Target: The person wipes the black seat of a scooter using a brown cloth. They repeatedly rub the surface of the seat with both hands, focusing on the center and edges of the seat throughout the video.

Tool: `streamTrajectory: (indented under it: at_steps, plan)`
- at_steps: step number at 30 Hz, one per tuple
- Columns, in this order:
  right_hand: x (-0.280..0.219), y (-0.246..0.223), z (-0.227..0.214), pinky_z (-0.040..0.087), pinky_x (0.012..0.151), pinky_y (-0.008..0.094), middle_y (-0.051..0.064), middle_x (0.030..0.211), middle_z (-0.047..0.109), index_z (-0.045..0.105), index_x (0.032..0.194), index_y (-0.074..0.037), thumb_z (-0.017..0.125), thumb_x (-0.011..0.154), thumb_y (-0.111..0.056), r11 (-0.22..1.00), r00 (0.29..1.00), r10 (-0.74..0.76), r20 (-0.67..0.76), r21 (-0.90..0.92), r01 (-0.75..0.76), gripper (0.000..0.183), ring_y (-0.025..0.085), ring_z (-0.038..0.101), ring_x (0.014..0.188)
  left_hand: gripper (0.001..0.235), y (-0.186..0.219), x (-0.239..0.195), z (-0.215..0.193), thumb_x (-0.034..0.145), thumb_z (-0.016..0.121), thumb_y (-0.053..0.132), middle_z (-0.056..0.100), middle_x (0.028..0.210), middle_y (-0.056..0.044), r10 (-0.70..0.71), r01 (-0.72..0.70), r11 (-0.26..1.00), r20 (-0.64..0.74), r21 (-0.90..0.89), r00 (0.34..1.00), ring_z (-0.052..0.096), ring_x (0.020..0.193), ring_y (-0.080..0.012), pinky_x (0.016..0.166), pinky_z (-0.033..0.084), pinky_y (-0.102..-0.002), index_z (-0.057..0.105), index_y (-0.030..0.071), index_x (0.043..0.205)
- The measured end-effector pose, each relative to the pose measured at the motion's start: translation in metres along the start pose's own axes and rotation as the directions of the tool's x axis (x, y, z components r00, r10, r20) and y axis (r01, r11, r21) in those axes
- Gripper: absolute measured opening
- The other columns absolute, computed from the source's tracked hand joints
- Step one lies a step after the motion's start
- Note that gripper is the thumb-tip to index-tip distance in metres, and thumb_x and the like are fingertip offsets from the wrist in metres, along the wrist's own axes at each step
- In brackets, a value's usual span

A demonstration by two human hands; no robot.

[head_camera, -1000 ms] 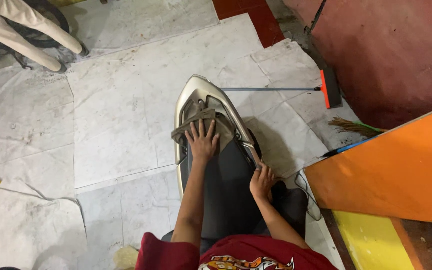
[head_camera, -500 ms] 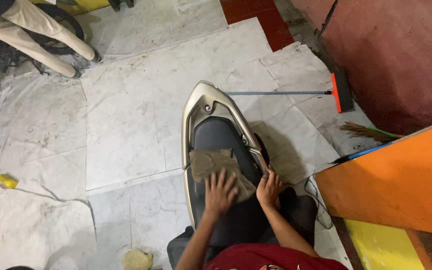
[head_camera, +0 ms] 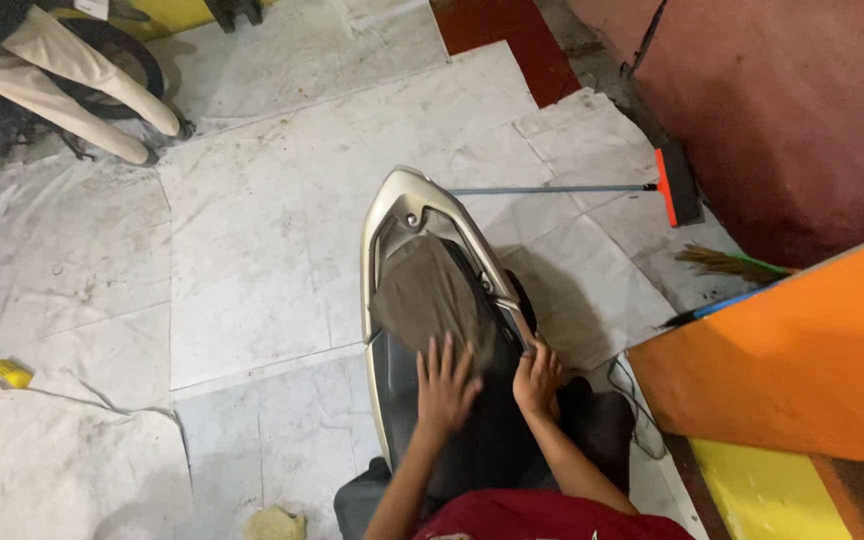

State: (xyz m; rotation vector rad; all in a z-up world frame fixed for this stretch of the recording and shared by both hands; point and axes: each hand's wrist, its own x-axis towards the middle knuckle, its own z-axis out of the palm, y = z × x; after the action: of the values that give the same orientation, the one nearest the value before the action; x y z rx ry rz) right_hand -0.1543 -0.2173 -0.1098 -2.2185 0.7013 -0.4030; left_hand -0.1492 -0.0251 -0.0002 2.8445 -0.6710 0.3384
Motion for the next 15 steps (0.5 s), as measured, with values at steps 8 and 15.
streamTrajectory:
  at_steps: [8, 15]
  plan:
    - [-0.002, 0.001, 0.004, 0.036, 0.104, 0.057, 0.021, 0.126, 0.057, 0.06, 0.128, -0.011, 0.046, 0.103, -0.027, 0.998, 0.998, -0.046, -0.053, -0.033, 0.044, 0.034, 0.045, 0.05, 0.117, 0.063, -0.007, -0.026, 0.007, 0.102, 0.046, 0.055, 0.024, 0.167, -0.01, -0.067, 0.078, 0.996, 0.218, -0.043, 0.974, 0.019, 0.152, -0.0434, 0.118, 0.015, -0.066, 0.038, 0.027, 0.158]
    - [-0.004, -0.012, -0.013, 0.036, 0.104, 0.056, 0.02, 0.125, 0.058, 0.06, 0.127, -0.01, 0.044, 0.106, -0.028, 0.999, 0.999, -0.039, -0.008, 0.006, 0.039, 0.033, 0.044, 0.051, 0.117, 0.062, -0.074, 0.111, 0.028, 0.103, 0.046, 0.055, 0.028, 0.169, -0.009, -0.19, 0.19, 0.981, 0.002, 0.033, 0.982, 0.027, 0.152, -0.0435, 0.119, 0.021, -0.067, 0.04, 0.03, 0.159]
